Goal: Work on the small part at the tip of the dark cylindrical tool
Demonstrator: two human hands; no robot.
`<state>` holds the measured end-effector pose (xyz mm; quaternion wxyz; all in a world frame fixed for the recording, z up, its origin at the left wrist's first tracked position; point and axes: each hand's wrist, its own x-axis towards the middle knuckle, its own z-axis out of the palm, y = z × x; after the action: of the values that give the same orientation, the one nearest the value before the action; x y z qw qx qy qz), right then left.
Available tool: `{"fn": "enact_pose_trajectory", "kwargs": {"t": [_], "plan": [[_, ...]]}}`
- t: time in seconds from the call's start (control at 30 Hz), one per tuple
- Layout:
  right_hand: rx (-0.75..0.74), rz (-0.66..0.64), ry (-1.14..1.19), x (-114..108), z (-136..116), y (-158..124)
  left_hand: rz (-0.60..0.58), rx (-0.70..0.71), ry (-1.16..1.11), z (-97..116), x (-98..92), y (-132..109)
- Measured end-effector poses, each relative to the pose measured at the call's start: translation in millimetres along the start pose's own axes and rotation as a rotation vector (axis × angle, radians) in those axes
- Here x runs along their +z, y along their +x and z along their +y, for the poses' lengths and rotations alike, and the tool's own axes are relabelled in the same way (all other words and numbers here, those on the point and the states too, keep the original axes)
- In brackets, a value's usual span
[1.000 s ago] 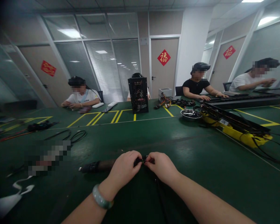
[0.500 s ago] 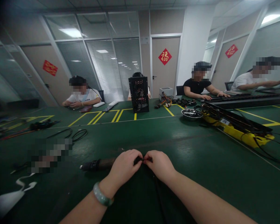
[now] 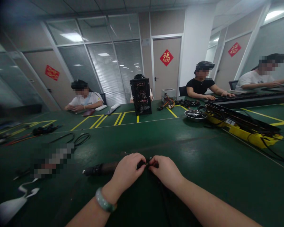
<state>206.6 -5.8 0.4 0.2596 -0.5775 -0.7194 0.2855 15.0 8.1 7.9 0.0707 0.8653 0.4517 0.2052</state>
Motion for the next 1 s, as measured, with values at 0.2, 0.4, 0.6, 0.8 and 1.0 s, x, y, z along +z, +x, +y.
{"fn": "enact_pose_trajectory", "kwargs": {"t": [0.2,0.4,0.6,0.8,1.0], "plan": [[-0.067,0.055,-0.084,-0.2,1.0,2.8,-0.023,0.005,0.011,0.4,-0.8,0.2],[-0.127,0.069,-0.096,4.2,-2.1,3.9,-0.047,0.012,0.031,1.4,-1.5,1.5],[-0.015,0.0,0.051,4.1,3.5,2.1,-0.022,0.013,0.028,0.8,-0.8,1.3],[-0.03,-0.02,0.07,3.5,8.1,4.7,-0.024,0.015,0.039,0.1,0.2,1.6],[-0.038,-0.008,0.069,3.3,9.7,4.3,0.003,-0.019,0.013,0.0,0.9,0.7]]}}
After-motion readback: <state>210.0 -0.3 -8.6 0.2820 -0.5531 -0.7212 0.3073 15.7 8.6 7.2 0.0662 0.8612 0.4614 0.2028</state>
